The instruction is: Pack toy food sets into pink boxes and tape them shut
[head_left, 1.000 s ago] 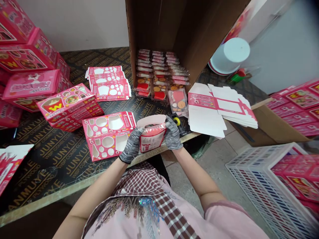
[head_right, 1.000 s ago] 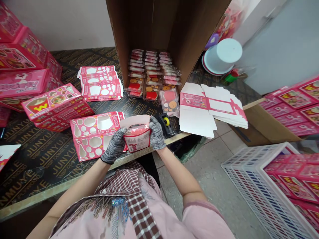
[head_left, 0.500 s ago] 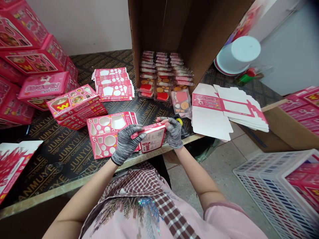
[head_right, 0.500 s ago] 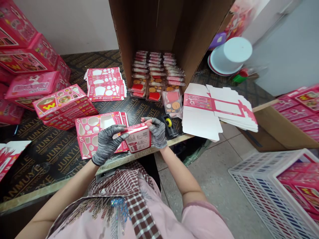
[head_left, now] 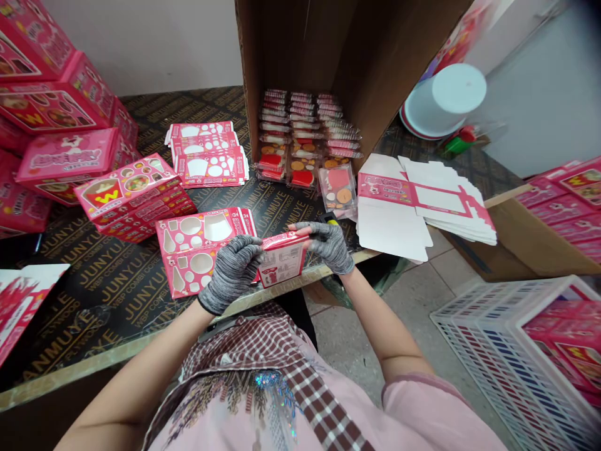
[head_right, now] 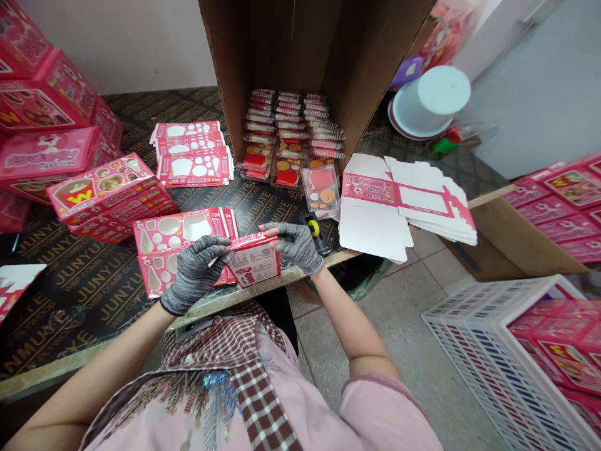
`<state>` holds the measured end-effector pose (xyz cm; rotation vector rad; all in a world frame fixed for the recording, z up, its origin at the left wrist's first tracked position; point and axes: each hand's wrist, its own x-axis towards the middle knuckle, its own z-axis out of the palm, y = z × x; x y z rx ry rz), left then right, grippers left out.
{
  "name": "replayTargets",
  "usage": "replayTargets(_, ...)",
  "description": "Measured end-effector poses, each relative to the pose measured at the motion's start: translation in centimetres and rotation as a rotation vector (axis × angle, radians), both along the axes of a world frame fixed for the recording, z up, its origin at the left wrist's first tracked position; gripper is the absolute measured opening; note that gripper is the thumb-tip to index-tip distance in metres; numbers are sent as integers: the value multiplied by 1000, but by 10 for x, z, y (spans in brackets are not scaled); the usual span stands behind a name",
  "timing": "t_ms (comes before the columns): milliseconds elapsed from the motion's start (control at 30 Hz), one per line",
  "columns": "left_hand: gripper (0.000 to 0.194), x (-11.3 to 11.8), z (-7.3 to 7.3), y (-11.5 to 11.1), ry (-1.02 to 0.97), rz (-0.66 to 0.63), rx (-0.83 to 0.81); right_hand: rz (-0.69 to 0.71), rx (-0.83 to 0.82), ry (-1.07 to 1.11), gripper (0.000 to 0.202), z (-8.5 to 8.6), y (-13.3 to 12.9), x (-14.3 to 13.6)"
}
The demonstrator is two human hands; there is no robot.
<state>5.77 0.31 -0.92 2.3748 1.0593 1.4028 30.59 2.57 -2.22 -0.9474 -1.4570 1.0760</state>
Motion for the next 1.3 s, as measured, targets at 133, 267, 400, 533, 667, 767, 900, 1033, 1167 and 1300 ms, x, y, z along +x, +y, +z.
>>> replayTargets(133,20,12,3,5,229,27,-46,-86,119,-25,12,-9,-11,-5)
replayTargets(267,43,37,8,8,534,62,-90,-169,184,-124,26,-16,-18,8)
replayTargets(400,54,41,8,16,619,31,-55,-641,194,-254,32,-34,-24,64)
replayTargets(533,56,42,12,17,719,34,-65,-850,-7,-650,14,-66,-29,116)
replayTargets(667,44,48,12,9,766,40,-130,-658,-214,-782,7,-90,-25,131)
replayTargets(767,38,49,4,6,683,59,-103,-594,-246,-727,7,-96,-16,131)
replayTargets(900,35,47,-6,8,520,-1,-53,-657,-219,-582,9,-101,-10,129)
replayTargets(1033,37,45,-10,11,500,17,-47,-745,-252,-221,20,-110,-25,124)
replayTargets(1167,40,44,-10,14,520,29,-16,-765,-300,-186,31,-118,-49,119)
replayTargets(1300,36,45,-13,16,409,14,-60,-811,-319,-229,23,-123,-56,112)
